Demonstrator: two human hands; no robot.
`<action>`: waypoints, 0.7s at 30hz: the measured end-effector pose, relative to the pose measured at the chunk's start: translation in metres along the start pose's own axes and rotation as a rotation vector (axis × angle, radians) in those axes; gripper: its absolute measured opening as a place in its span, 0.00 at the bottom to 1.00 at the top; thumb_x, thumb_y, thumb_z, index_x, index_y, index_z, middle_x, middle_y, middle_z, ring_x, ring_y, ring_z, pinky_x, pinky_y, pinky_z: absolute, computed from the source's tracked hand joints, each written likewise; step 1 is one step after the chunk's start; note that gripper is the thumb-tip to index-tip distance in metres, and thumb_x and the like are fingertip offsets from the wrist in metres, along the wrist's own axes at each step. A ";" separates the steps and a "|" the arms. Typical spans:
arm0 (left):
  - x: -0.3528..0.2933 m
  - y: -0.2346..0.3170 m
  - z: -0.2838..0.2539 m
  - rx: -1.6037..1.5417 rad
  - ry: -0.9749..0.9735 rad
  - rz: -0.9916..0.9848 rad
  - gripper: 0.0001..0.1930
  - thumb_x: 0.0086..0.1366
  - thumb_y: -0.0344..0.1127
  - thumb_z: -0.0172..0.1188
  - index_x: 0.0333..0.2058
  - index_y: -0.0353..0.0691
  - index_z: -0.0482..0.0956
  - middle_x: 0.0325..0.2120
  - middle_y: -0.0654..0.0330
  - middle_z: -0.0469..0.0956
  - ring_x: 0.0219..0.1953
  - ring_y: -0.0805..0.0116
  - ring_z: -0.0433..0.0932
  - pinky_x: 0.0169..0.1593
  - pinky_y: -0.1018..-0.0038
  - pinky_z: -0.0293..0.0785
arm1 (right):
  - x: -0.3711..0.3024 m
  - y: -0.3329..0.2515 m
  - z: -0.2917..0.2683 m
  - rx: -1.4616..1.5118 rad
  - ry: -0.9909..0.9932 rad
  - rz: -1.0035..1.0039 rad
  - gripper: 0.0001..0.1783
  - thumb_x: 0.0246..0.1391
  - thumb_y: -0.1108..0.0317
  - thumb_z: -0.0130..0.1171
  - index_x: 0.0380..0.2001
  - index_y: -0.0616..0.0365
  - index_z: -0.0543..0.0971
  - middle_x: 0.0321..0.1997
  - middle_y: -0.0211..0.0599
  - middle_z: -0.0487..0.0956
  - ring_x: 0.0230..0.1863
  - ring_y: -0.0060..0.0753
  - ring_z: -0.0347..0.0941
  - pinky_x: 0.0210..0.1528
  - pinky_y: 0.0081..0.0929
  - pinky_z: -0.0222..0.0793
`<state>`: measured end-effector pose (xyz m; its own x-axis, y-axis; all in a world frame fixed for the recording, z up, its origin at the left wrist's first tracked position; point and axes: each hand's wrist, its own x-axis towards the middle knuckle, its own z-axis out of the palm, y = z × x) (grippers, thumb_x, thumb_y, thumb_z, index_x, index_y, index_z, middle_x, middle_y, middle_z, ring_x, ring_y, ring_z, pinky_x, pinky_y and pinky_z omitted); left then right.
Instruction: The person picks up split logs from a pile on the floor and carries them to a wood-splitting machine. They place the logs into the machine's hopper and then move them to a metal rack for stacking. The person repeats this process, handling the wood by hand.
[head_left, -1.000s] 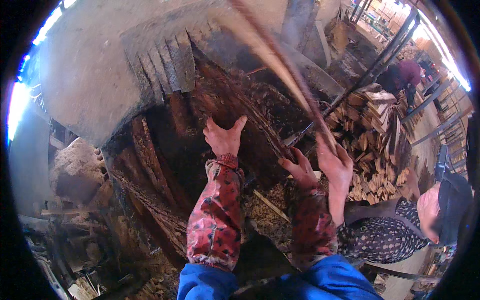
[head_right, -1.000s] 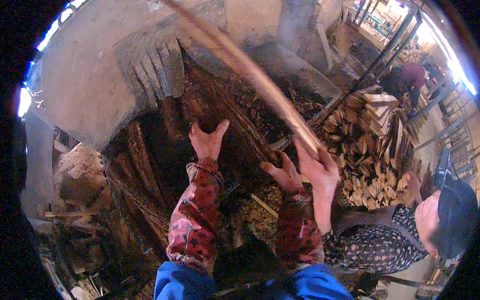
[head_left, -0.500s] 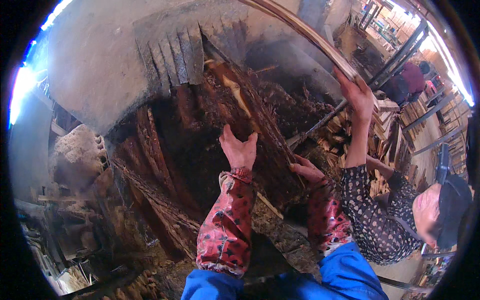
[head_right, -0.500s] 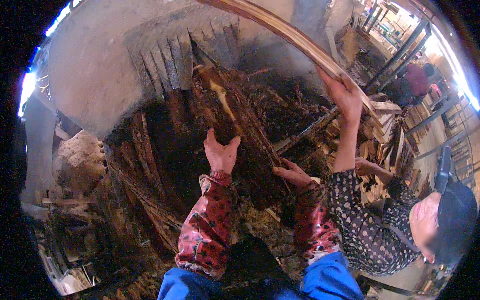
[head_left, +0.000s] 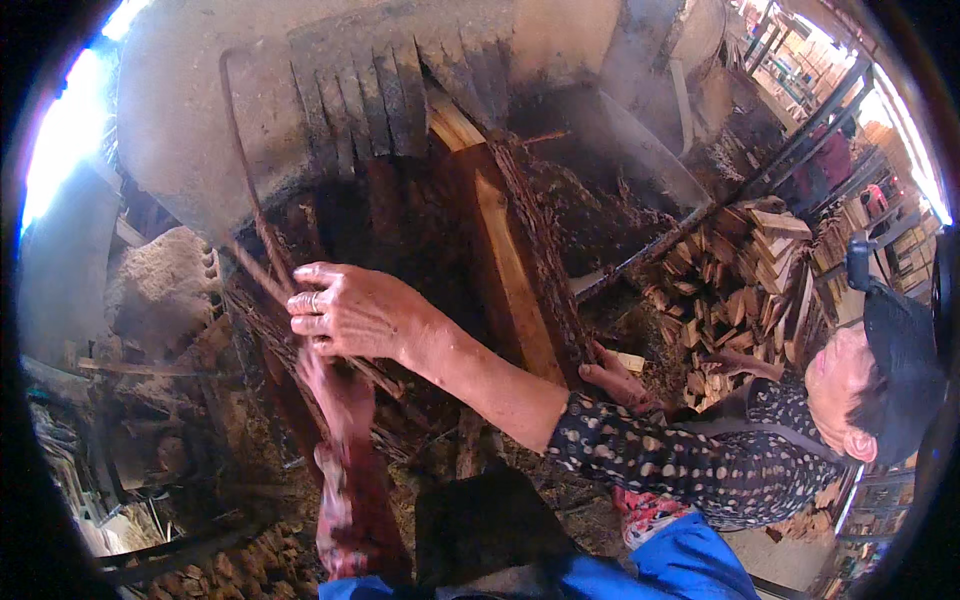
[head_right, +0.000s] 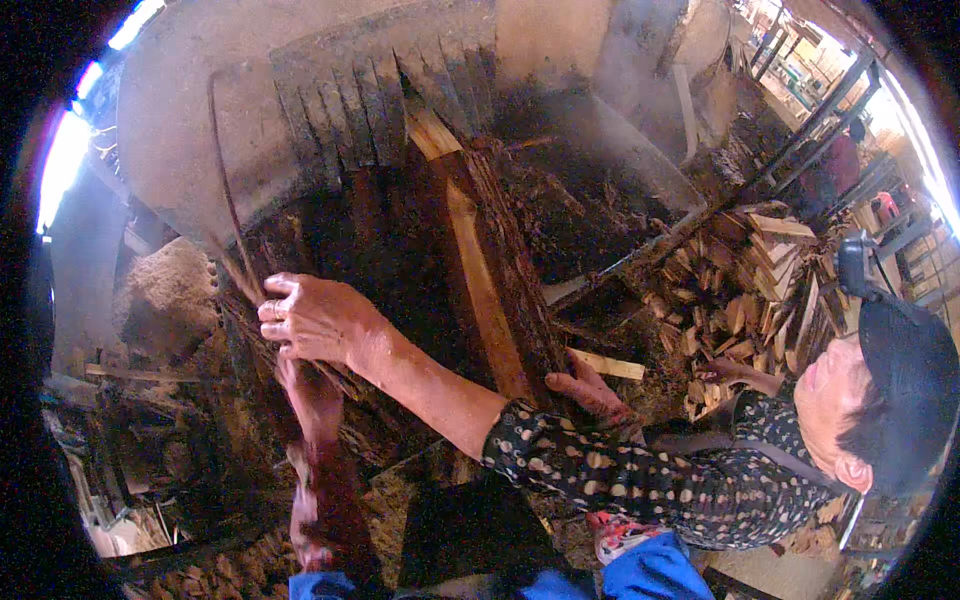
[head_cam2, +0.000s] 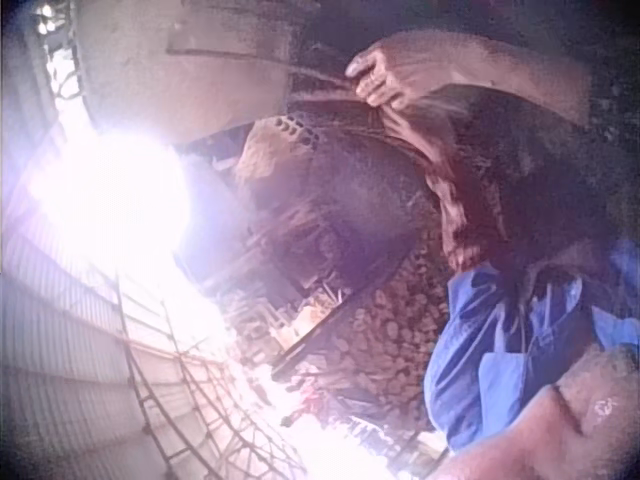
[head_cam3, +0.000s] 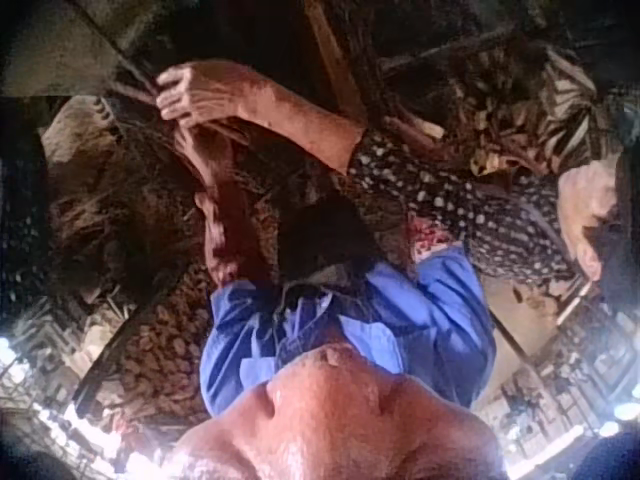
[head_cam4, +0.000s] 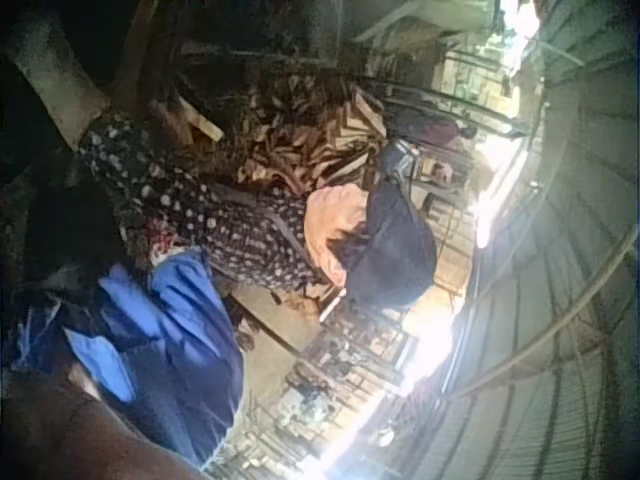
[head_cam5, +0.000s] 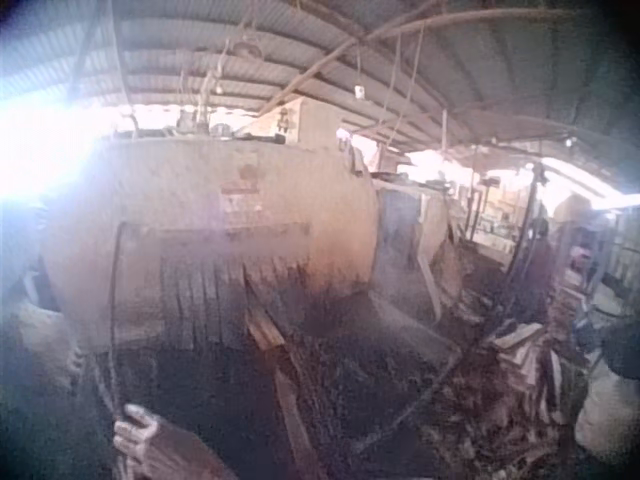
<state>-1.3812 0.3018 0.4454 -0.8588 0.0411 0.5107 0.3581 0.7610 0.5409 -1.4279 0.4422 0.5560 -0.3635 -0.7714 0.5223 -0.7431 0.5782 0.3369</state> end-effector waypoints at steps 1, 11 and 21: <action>-0.027 0.029 -0.015 -0.410 -0.130 -0.253 0.25 0.46 0.26 0.61 0.45 0.35 0.68 0.42 0.49 0.70 0.45 0.50 0.67 0.47 0.61 0.65 | -0.006 -0.002 0.006 0.108 -0.016 0.037 0.09 0.51 0.64 0.49 0.33 0.47 0.77 0.41 0.25 0.74 0.49 0.22 0.67 0.57 0.29 0.59; -0.167 0.085 -0.052 -0.753 -0.621 -0.783 0.15 0.62 0.36 0.54 0.43 0.30 0.73 0.37 0.59 0.76 0.39 0.66 0.74 0.46 0.75 0.69 | -0.112 0.048 -0.033 -0.071 -0.171 0.562 0.12 0.43 0.67 0.53 0.34 0.51 0.70 0.42 0.31 0.70 0.48 0.29 0.65 0.48 0.26 0.63; -0.203 0.044 0.074 -1.819 -0.849 -1.254 0.34 0.62 0.64 0.41 0.53 0.40 0.66 0.45 0.61 0.73 0.43 0.69 0.72 0.48 0.72 0.70 | -0.322 -0.366 -0.076 1.726 0.800 1.926 0.39 0.51 0.57 0.58 0.61 0.61 0.55 0.60 0.38 0.63 0.60 0.32 0.58 0.61 0.34 0.53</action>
<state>-1.2185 0.3751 0.3162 -0.5670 0.7044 -0.4270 -0.8236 -0.4784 0.3046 -0.9960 0.4993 0.3241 -0.8579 0.2857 -0.4272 0.1525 -0.6523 -0.7425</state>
